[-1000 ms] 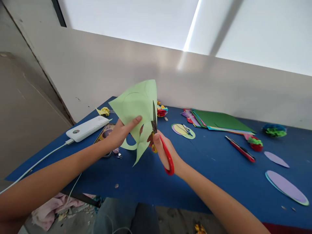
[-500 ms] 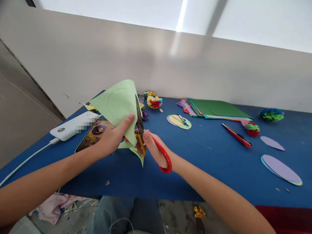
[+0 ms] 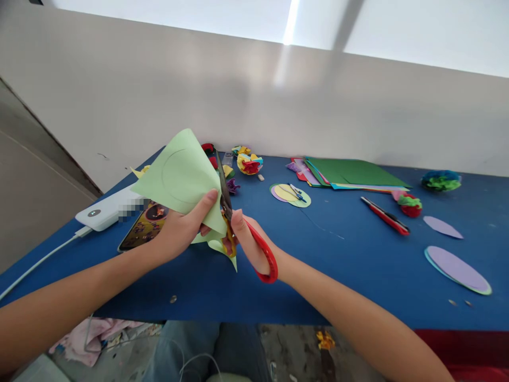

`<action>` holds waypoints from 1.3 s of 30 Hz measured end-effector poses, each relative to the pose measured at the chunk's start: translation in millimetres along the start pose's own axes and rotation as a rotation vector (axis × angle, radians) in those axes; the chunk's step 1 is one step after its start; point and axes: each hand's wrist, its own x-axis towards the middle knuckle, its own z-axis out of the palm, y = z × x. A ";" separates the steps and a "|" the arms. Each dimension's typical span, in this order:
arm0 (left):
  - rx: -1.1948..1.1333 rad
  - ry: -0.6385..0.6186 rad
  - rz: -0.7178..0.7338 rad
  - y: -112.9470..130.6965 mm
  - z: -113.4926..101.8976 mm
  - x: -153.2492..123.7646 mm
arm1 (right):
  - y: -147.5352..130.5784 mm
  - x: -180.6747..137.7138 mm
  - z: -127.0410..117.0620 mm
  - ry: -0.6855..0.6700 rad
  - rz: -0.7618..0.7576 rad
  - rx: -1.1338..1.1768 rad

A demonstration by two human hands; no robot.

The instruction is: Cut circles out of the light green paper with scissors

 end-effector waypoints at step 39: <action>0.019 -0.170 0.051 5.2 4.6 -13.9 | -28.6 -16.3 20.3 0.161 -0.035 0.032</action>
